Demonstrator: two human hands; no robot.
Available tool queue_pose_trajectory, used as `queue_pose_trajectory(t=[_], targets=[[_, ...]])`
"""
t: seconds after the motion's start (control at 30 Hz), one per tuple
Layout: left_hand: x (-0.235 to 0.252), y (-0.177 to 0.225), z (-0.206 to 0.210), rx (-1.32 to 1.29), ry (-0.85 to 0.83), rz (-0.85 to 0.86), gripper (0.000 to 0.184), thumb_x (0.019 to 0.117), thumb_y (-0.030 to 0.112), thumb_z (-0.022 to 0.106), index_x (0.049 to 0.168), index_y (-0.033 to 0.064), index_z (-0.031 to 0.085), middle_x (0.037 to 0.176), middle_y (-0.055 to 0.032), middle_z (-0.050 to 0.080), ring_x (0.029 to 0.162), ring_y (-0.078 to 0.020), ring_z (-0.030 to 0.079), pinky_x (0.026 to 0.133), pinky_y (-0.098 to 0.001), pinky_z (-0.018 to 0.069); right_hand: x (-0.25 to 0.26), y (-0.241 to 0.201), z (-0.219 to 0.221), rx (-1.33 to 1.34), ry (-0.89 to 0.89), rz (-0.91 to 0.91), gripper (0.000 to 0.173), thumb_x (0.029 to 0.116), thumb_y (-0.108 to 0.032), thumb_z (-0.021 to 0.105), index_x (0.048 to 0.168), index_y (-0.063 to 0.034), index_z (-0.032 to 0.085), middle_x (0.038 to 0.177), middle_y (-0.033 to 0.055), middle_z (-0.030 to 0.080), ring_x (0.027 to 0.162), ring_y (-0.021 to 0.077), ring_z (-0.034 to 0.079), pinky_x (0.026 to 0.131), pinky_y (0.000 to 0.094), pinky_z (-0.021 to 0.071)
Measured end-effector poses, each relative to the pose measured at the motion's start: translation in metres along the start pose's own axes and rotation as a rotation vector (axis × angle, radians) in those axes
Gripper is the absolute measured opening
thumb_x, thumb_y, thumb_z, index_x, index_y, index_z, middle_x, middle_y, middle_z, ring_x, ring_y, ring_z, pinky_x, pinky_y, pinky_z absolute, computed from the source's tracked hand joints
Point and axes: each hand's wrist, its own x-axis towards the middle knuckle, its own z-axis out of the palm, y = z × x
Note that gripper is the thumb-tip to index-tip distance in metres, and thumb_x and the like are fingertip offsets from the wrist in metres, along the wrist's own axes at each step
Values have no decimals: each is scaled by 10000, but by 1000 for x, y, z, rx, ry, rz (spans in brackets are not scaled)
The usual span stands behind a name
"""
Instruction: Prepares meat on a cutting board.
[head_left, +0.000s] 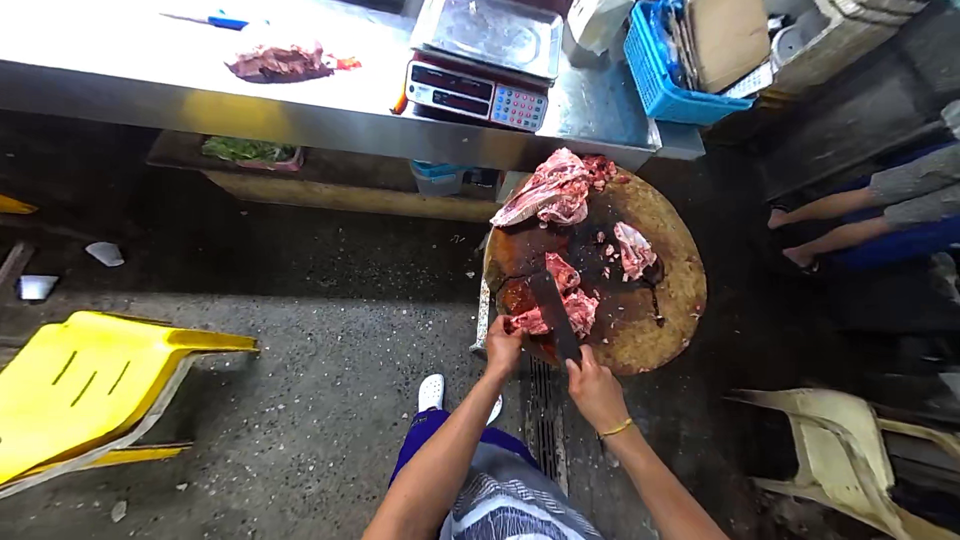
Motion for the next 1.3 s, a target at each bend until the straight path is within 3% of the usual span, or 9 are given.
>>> queue_pose_trajectory(t=[0.23,0.37,0.47,0.57,0.77,0.9,1.0,1.13,1.3], targets=[[8,11,5,5,-15,-83,420,866,89,771,1216,-28,570,1089,-221,641,963,-314,656,846,-484,556,15,31,5,265,36,-79,431,1062,-270,529,1389,9,556,1024,233,725,936,375,725,879,557,557],[15,17,1,65,-26,-89,425,881,119,773,1225,-21,566,1123,-231,637,997,-330,657,864,-503,554,33,52,22,711,-37,94,383,1033,-243,624,1301,20,551,659,84,567,454,156,536,477,332,519],[17,23,-5,174,-37,-46,464,854,151,799,1224,-18,576,1182,-230,637,1110,-338,632,971,-506,514,26,47,27,605,52,96,425,1024,-275,639,1319,26,583,786,139,640,568,212,604,588,403,557],[17,17,-6,246,-17,103,498,845,166,787,1271,-12,602,1281,-245,596,1219,-356,582,1057,-485,476,5,19,1,352,222,16,372,1031,-305,608,1253,-14,668,962,218,733,903,381,724,847,601,550],[19,-2,-1,76,-19,195,381,822,71,774,1189,31,680,1258,-229,593,1181,-320,567,994,-417,501,-46,-38,-113,646,838,-406,356,1034,-197,557,1175,129,565,714,40,630,553,109,625,529,320,586],[21,1,1,27,-15,191,404,803,64,792,1179,0,662,1241,-237,594,1167,-320,575,988,-413,506,-59,-83,-163,957,1157,-775,126,1075,-169,481,1162,-95,428,675,-79,615,538,87,630,512,300,596],[21,-1,-1,13,-8,122,482,788,81,814,1220,-11,618,1279,-254,555,1171,-327,574,981,-419,517,-31,-52,-74,688,962,-500,240,1029,-166,530,1044,68,583,671,64,633,590,166,659,601,362,609],[20,0,-2,51,-11,126,540,812,150,826,1267,-31,598,1306,-269,566,1215,-352,571,1027,-464,501,8,-6,8,196,48,106,466,1074,-299,501,1447,-19,497,1099,263,704,1047,429,698,924,603,541],[20,5,2,199,13,161,519,844,185,811,1278,-15,607,1317,-273,562,1220,-366,569,1039,-469,488,21,18,2,294,-7,111,488,1067,-315,531,1469,-40,495,1085,251,711,1007,400,709,920,574,542]])
